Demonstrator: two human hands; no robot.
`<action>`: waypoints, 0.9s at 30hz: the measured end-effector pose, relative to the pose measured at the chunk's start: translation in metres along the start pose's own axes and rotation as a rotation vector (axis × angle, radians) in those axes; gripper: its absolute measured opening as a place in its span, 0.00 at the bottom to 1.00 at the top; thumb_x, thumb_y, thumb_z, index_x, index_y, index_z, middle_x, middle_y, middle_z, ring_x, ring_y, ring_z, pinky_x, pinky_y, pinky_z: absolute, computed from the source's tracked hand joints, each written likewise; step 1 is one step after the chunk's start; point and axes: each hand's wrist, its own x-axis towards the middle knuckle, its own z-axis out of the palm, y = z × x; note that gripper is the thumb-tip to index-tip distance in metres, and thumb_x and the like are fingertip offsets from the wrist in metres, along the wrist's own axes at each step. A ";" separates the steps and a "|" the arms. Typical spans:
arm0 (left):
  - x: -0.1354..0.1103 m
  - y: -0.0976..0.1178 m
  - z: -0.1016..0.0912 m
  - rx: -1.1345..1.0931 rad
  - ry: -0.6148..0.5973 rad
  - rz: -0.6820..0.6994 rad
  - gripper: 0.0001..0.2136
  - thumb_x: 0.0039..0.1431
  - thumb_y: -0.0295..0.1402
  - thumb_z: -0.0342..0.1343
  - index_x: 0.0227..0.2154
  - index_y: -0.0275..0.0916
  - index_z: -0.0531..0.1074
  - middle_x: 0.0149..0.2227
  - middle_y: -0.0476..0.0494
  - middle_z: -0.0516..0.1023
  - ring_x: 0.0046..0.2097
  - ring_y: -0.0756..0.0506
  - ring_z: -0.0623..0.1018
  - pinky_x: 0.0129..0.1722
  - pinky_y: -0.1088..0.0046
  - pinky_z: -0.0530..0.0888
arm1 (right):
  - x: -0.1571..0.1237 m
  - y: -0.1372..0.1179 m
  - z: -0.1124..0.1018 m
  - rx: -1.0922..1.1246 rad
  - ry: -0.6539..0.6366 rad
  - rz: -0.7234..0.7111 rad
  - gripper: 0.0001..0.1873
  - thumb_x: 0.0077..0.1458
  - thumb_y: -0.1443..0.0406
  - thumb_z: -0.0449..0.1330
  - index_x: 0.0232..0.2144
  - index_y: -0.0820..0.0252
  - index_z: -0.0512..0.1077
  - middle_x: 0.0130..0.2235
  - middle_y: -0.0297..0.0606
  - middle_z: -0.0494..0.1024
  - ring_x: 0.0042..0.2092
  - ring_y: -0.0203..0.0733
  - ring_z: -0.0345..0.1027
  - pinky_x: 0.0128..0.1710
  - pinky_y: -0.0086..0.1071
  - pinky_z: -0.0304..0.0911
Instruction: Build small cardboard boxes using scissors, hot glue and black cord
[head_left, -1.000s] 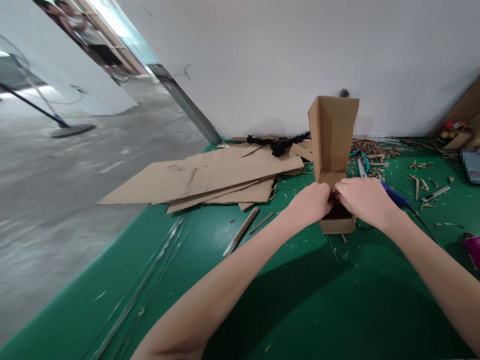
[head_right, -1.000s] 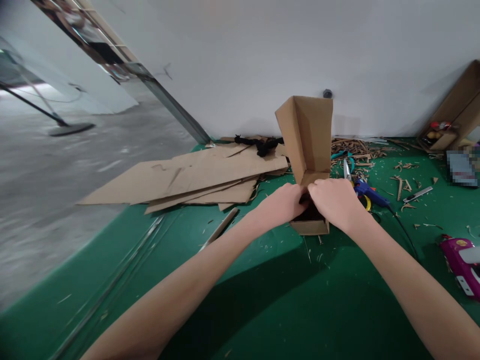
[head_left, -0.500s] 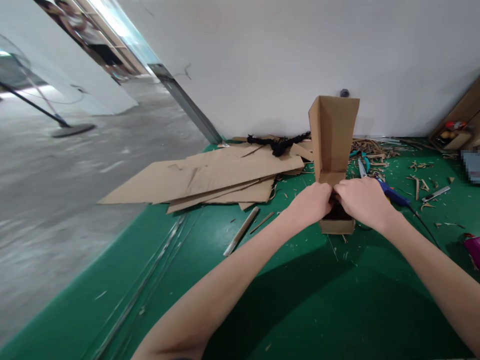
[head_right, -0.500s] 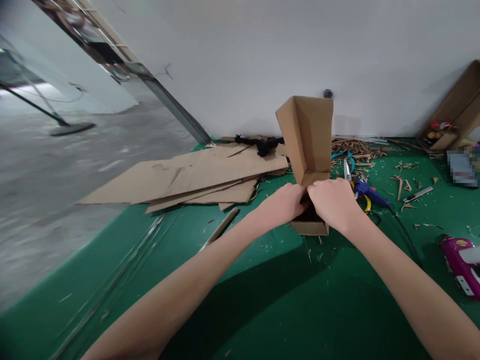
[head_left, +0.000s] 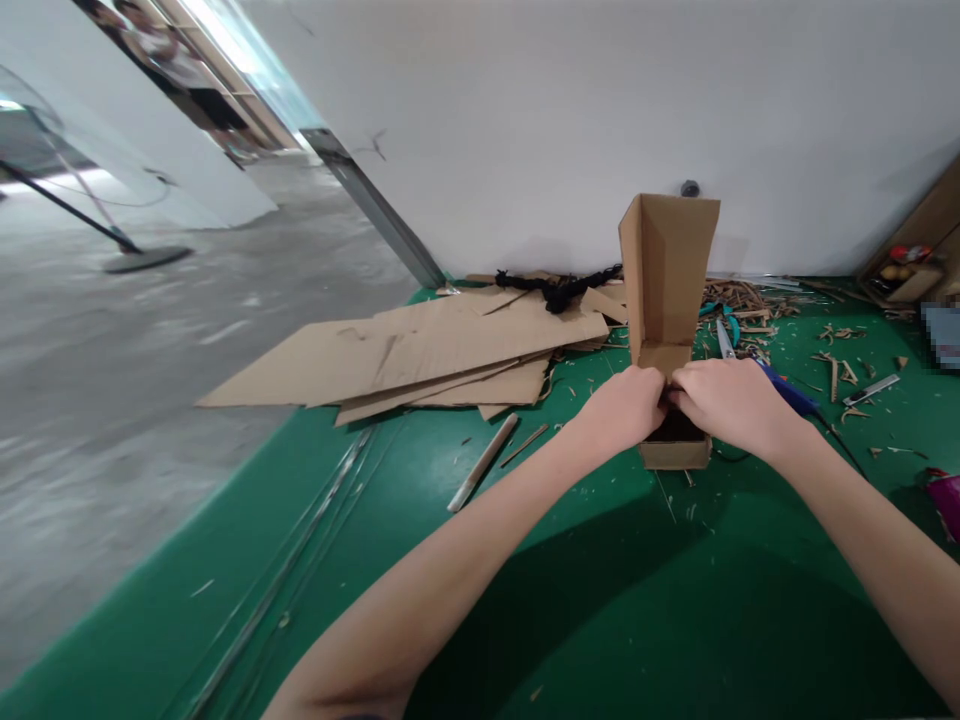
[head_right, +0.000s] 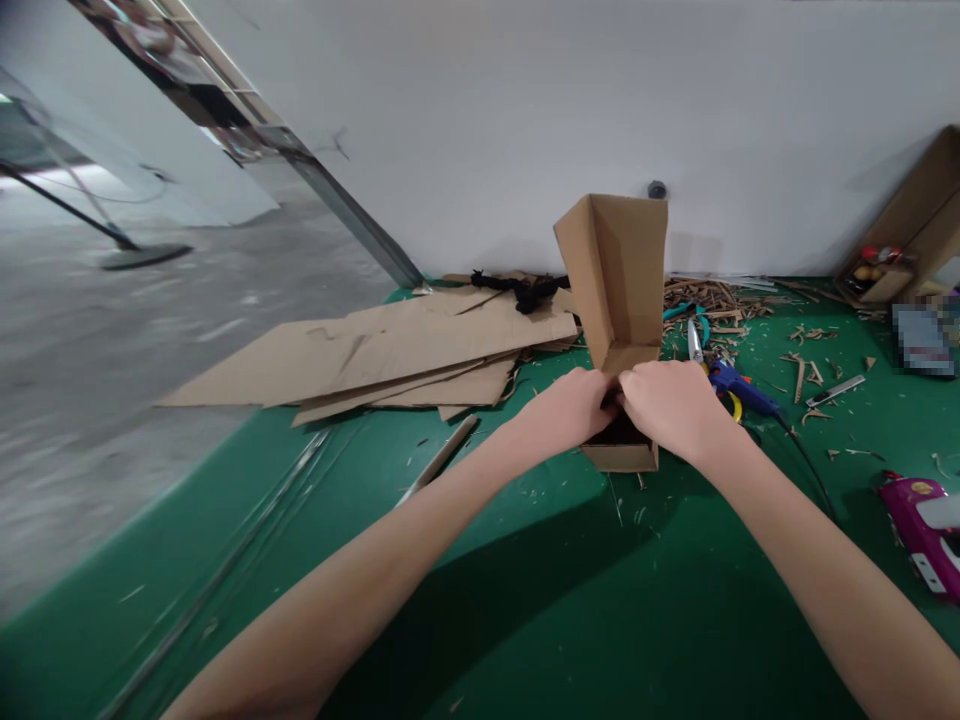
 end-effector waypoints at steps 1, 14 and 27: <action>0.000 0.000 0.000 0.005 -0.005 -0.005 0.08 0.58 0.29 0.49 0.32 0.35 0.74 0.32 0.35 0.78 0.36 0.38 0.78 0.30 0.65 0.66 | 0.001 -0.002 0.001 -0.010 0.009 0.004 0.13 0.65 0.66 0.50 0.34 0.59 0.74 0.37 0.40 0.82 0.37 0.47 0.76 0.25 0.34 0.46; 0.000 0.006 -0.008 -0.055 -0.041 -0.054 0.06 0.58 0.29 0.49 0.30 0.36 0.71 0.34 0.35 0.79 0.36 0.40 0.78 0.30 0.66 0.63 | 0.002 0.008 -0.009 0.038 -0.087 -0.054 0.15 0.66 0.62 0.51 0.33 0.59 0.76 0.37 0.42 0.82 0.37 0.47 0.76 0.26 0.33 0.50; 0.002 0.003 -0.016 -0.251 -0.122 -0.053 0.08 0.56 0.31 0.53 0.35 0.36 0.75 0.38 0.35 0.82 0.41 0.38 0.80 0.36 0.65 0.70 | 0.002 0.005 -0.002 -0.019 -0.038 -0.013 0.12 0.64 0.66 0.52 0.35 0.59 0.76 0.35 0.43 0.81 0.33 0.47 0.74 0.27 0.34 0.53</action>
